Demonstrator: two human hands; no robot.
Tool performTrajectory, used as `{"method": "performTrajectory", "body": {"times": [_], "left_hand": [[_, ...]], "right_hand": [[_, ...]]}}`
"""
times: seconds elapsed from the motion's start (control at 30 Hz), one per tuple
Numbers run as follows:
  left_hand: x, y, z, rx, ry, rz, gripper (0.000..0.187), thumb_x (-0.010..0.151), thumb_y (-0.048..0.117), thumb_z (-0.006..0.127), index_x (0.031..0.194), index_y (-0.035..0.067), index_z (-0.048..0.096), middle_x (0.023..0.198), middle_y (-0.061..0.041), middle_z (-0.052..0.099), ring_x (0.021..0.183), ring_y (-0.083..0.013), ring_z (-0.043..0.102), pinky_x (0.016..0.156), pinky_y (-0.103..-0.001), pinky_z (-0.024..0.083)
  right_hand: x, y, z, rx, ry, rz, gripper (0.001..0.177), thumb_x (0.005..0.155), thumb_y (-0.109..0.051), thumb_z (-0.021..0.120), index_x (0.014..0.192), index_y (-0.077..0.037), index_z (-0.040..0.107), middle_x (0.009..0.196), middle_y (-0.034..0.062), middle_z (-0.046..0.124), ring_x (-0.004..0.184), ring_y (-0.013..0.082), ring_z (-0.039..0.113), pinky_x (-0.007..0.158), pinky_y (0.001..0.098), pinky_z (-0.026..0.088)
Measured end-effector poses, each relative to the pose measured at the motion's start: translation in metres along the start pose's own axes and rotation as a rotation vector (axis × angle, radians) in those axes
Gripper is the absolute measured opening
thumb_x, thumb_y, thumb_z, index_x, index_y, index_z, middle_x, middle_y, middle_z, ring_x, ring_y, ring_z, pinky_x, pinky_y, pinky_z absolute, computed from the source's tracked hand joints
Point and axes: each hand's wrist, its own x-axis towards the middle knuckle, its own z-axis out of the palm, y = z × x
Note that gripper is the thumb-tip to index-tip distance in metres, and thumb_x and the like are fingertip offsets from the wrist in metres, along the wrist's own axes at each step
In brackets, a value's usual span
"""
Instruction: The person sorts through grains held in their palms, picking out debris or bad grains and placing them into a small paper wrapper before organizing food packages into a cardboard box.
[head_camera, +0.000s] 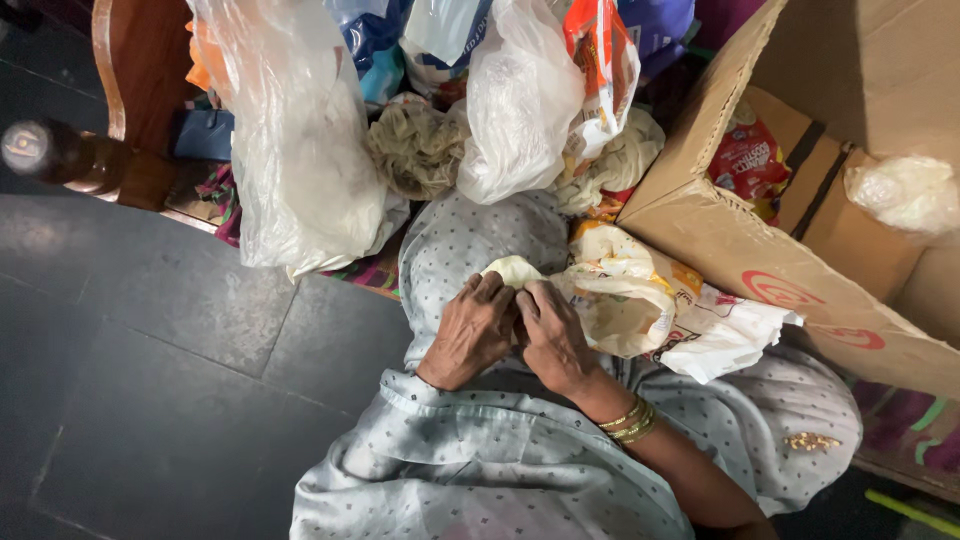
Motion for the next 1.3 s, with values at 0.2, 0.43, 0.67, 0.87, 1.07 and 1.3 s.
{"method": "performTrajectory", "body": {"times": [0.2, 0.43, 0.67, 0.87, 1.07, 1.3], "left_hand": [[-0.004, 0.011, -0.013, -0.043, 0.075, 0.023, 0.032, 0.080, -0.003, 0.067, 0.111, 0.002, 0.062, 0.109, -0.015, 0.061, 0.089, -0.0369, 0.066, 0.068, -0.046, 0.054], [-0.010, 0.013, -0.035, -0.144, 0.285, 0.073, 0.044, 0.072, -0.018, 0.052, 0.111, 0.000, 0.063, 0.116, -0.017, 0.064, 0.093, -0.0330, 0.070, 0.079, -0.039, 0.060], [-0.005, -0.008, -0.040, -0.463, 0.406, -0.355, 0.012, 0.091, -0.011, 0.061, 0.097, -0.003, 0.065, 0.090, -0.011, 0.067, 0.076, -0.0185, 0.070, 0.071, -0.029, 0.056], [-0.029, 0.009, -0.024, -0.327, 0.379, -0.274, 0.016, 0.083, -0.006, 0.069, 0.098, 0.000, 0.065, 0.093, -0.011, 0.064, 0.077, -0.0229, 0.067, 0.072, -0.034, 0.055], [-0.034, 0.028, 0.005, 0.002, 0.344, 0.000, 0.043, 0.083, -0.001, 0.075, 0.123, -0.002, 0.061, 0.118, -0.022, 0.059, 0.100, -0.0385, 0.061, 0.084, -0.045, 0.053], [-0.029, 0.008, 0.004, -0.091, 0.295, -0.089, 0.038, 0.085, -0.008, 0.068, 0.122, -0.003, 0.062, 0.115, -0.020, 0.061, 0.102, -0.0388, 0.061, 0.086, -0.045, 0.052]], "right_hand": [[0.009, -0.013, -0.015, 0.144, 0.129, 0.098, 0.031, 0.082, 0.008, 0.063, 0.113, 0.003, 0.059, 0.110, 0.0174, 0.060, 0.102, 0.0372, 0.064, 0.086, 0.0432, 0.053], [0.019, -0.023, -0.039, 0.420, 0.127, 0.196, 0.020, 0.085, 0.007, 0.058, 0.103, 0.000, 0.060, 0.101, 0.0121, 0.065, 0.089, 0.0276, 0.066, 0.081, 0.0350, 0.054], [0.006, -0.002, -0.023, 0.457, 0.015, 0.170, 0.025, 0.083, 0.004, 0.064, 0.107, 0.002, 0.063, 0.098, 0.0082, 0.066, 0.090, 0.0163, 0.066, 0.081, 0.0304, 0.053], [0.000, 0.003, -0.017, 0.657, -0.003, 0.398, 0.013, 0.092, 0.002, 0.062, 0.104, 0.001, 0.065, 0.099, 0.0043, 0.067, 0.085, 0.0089, 0.063, 0.077, 0.0260, 0.053], [0.003, 0.000, -0.022, 0.766, 0.016, 0.495, 0.008, 0.097, -0.006, 0.063, 0.103, -0.001, 0.063, 0.102, 0.0047, 0.068, 0.084, 0.0101, 0.065, 0.075, 0.0261, 0.055], [-0.014, -0.011, -0.031, 0.264, -0.440, 0.031, 0.010, 0.095, -0.002, 0.057, 0.103, 0.000, 0.063, 0.111, 0.0124, 0.065, 0.095, 0.0233, 0.067, 0.080, 0.0347, 0.055]]}}
